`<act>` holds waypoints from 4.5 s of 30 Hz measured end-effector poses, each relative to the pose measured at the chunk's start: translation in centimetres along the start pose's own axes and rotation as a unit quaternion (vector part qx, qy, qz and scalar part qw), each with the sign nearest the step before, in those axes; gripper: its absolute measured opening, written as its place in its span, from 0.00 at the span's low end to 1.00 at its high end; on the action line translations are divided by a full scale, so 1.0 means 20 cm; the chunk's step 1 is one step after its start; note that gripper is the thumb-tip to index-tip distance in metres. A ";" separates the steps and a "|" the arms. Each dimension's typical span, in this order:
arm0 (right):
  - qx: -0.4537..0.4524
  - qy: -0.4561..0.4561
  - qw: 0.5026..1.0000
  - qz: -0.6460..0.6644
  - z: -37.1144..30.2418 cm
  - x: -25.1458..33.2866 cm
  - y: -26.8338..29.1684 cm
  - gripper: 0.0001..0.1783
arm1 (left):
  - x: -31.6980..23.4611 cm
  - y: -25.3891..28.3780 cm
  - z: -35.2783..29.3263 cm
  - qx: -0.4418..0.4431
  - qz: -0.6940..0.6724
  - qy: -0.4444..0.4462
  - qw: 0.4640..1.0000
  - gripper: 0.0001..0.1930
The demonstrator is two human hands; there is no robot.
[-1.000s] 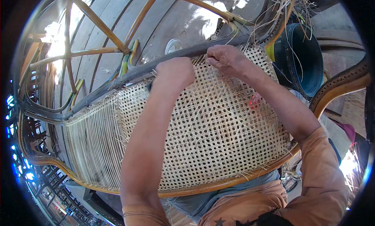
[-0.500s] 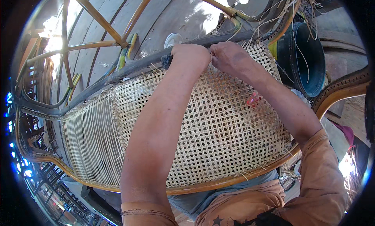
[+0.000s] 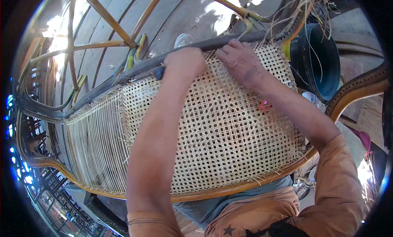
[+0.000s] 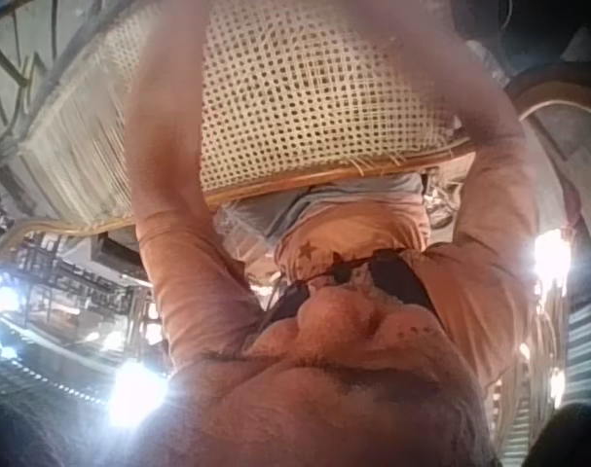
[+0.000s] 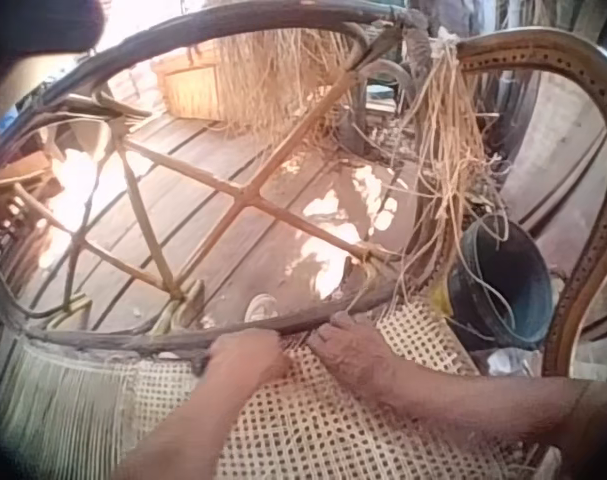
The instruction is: The recorder is weaving and trimming rattan strands on a chair frame in a workshop.
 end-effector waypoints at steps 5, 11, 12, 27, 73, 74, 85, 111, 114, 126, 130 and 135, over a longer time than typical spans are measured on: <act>0.013 0.072 0.996 0.053 0.04 -0.05 -0.07 0.10 | 0.15 -0.05 -0.12 0.009 -0.043 0.065 0.997 0.18; 0.132 0.064 0.987 0.059 0.12 -0.09 -0.14 0.07 | 0.24 -0.11 -0.31 -0.035 -0.062 0.100 0.992 0.21; 0.167 0.045 0.984 0.040 0.13 -0.07 -0.13 0.06 | 0.26 -0.11 -0.35 -0.028 -0.068 0.128 0.989 0.21; 0.139 -0.260 0.868 0.401 0.07 -0.10 -0.05 0.10 | 0.05 -0.05 -0.12 -0.045 -0.043 0.019 0.998 0.16; 0.241 -0.204 0.945 0.088 0.20 -0.28 -0.17 0.13 | 0.06 -0.22 0.03 -0.046 -0.268 0.090 0.958 0.21; 0.241 -0.196 0.947 0.084 0.20 -0.27 -0.17 0.14 | 0.06 -0.23 0.03 -0.034 -0.263 0.096 0.959 0.21; 0.259 -0.196 0.935 0.139 0.20 -0.30 -0.16 0.13 | 0.08 -0.27 0.06 0.016 -0.332 0.149 0.931 0.20; 0.250 -0.207 0.937 0.128 0.19 -0.30 -0.19 0.14 | 0.04 -0.19 0.03 -0.032 -0.180 0.122 0.975 0.16; 0.225 -0.200 0.941 0.154 0.18 -0.31 -0.18 0.13 | 0.03 -0.23 0.08 0.025 -0.205 0.140 0.968 0.12; 0.165 -0.258 0.917 0.256 0.16 -0.35 -0.14 0.09 | 0.06 -0.33 0.24 0.182 -0.294 0.140 0.928 0.09; 0.152 -0.279 0.908 0.271 0.14 -0.36 -0.15 0.08 | 0.07 -0.32 0.16 0.127 -0.357 0.178 0.908 0.11; 0.136 -0.262 0.925 0.238 0.13 -0.36 -0.17 0.07 | 0.04 -0.30 0.14 0.110 -0.259 0.167 0.945 0.10</act>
Point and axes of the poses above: each hand's wrist, its own z-axis towards the middle knuckle, its own y-axis out of the back of the hand, x = y × z, the point moved 4 cm from there along z, towards the middle knuckle, and after that the axes turned 10 degrees about -x, right-handed, at the moved point
